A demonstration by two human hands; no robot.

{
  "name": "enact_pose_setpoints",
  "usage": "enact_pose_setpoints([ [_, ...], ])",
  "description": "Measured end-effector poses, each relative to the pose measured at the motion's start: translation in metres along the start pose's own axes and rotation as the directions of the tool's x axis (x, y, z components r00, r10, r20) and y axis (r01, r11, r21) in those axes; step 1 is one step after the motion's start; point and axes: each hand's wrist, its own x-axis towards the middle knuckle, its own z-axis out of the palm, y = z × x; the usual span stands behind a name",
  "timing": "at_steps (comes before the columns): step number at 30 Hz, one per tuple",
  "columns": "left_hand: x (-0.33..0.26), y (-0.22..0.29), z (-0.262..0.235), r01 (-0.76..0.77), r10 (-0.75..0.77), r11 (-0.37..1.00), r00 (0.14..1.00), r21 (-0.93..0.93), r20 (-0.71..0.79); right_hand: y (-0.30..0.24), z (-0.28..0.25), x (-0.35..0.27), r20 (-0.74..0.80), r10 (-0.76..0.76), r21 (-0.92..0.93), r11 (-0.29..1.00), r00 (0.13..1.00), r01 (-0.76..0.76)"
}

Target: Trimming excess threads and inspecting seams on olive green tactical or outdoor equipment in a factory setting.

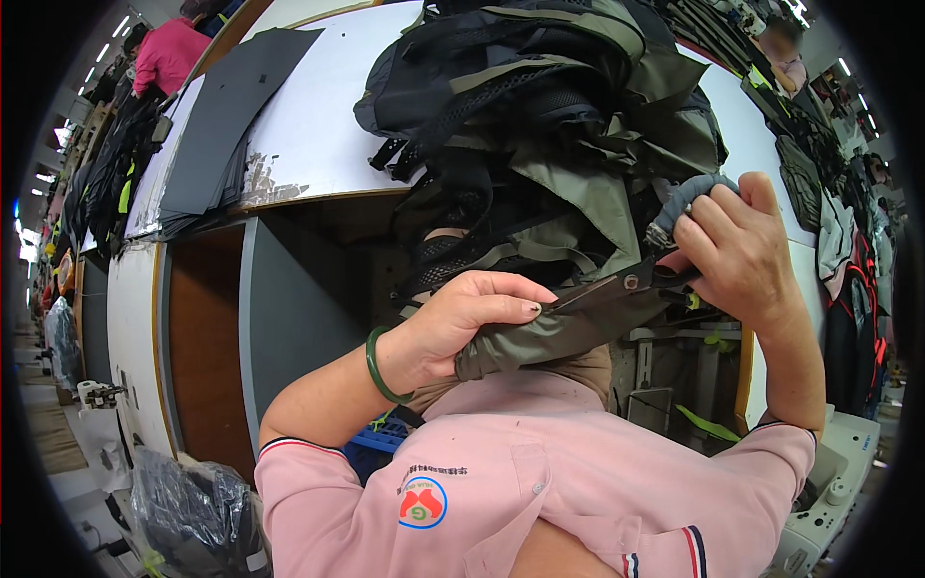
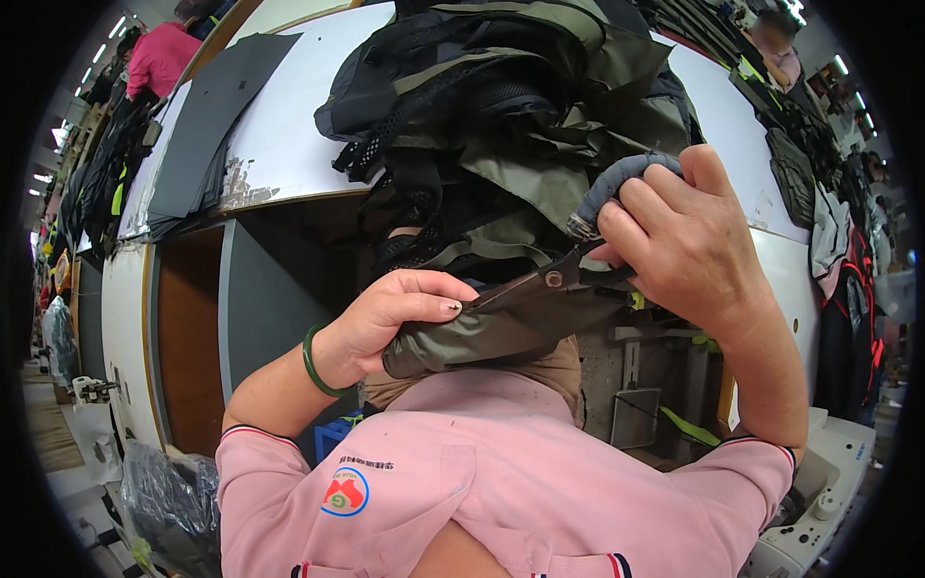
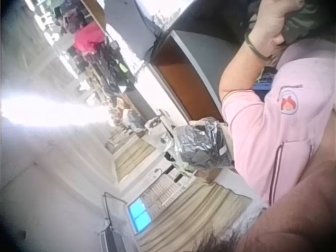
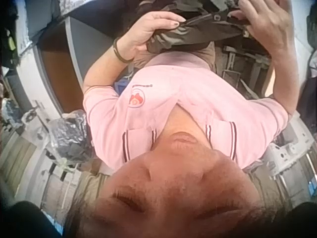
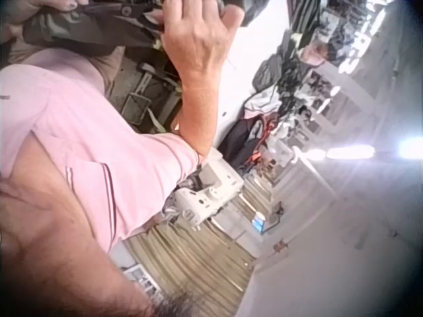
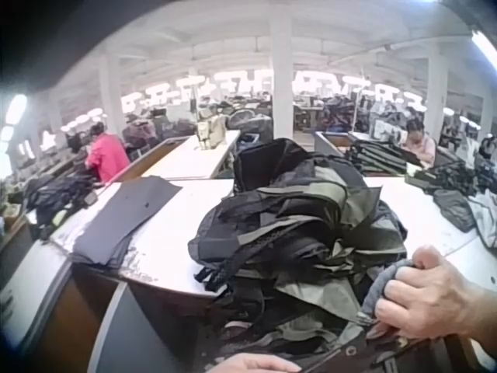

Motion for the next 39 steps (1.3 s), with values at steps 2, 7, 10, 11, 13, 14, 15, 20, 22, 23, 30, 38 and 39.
enact_pose_setpoints([
  [2, 0.001, 0.000, 0.000, -0.001, 0.002, 1.000, 1.000, 0.031, -0.006, 0.000, 0.000, 0.001, -0.006, -0.003, 0.025, 1.000, 1.000, 0.003],
  [7, 0.000, 0.001, 0.000, 0.005, -0.004, 0.996, 1.000, 0.090, -0.009, 0.002, -0.001, 0.003, 0.024, -0.007, 0.045, 0.999, 1.000, 0.006],
  [10, 0.000, -0.001, -0.002, 0.003, -0.002, 0.992, 1.000, 0.124, -0.013, 0.003, -0.001, 0.002, 0.044, -0.013, 0.049, 0.999, 0.999, 0.011],
  [11, 0.000, -0.001, -0.002, 0.001, 0.001, 0.991, 1.000, 0.136, -0.011, 0.003, -0.001, 0.001, 0.062, -0.013, 0.051, 0.999, 0.998, 0.010],
  [13, -0.001, -0.001, -0.001, 0.006, -0.003, 0.991, 1.000, 0.133, -0.019, 0.005, 0.000, 0.000, 0.073, -0.009, 0.076, 0.997, 0.997, 0.003],
  [14, -0.001, 0.000, -0.001, 0.009, -0.005, 0.991, 1.000, 0.130, -0.027, 0.006, 0.001, -0.001, 0.081, -0.005, 0.099, 0.995, 0.997, -0.003],
  [15, -0.002, 0.001, 0.000, 0.010, -0.007, 0.991, 1.000, 0.131, -0.026, 0.007, 0.003, -0.003, 0.082, -0.004, 0.099, 0.995, 0.997, -0.004],
  [20, 0.005, 0.004, 0.006, -0.039, 0.035, 0.995, 0.998, 0.087, 0.046, -0.018, 0.010, 0.001, 0.344, 0.352, 0.749, 0.456, 0.871, -0.480],
  [22, 0.014, -0.004, 0.007, -0.103, 0.099, 0.990, 0.994, 0.093, 0.048, -0.036, 0.019, 0.011, 0.429, 0.261, 0.819, 0.291, 0.865, -0.494],
  [23, 0.016, -0.006, 0.007, -0.166, 0.162, 0.981, 0.985, 0.098, 0.052, -0.044, 0.031, 0.009, 0.392, 0.241, 0.838, 0.305, 0.888, -0.453],
  [30, 0.002, -0.003, -0.010, -0.273, 0.265, 0.936, 0.962, 0.221, 0.066, -0.040, 0.042, 0.006, 0.550, 0.292, 0.808, 0.049, 0.782, -0.587],
  [38, 0.002, -0.008, -0.015, -0.256, 0.255, 0.966, 0.966, 0.034, 0.029, -0.027, 0.035, -0.008, 0.189, 0.340, 0.531, 0.754, 0.921, -0.387],
  [39, 0.002, -0.008, -0.014, -0.246, 0.245, 0.969, 0.969, 0.038, 0.018, -0.023, 0.035, -0.012, 0.131, 0.312, 0.427, 0.839, 0.941, -0.338],
])
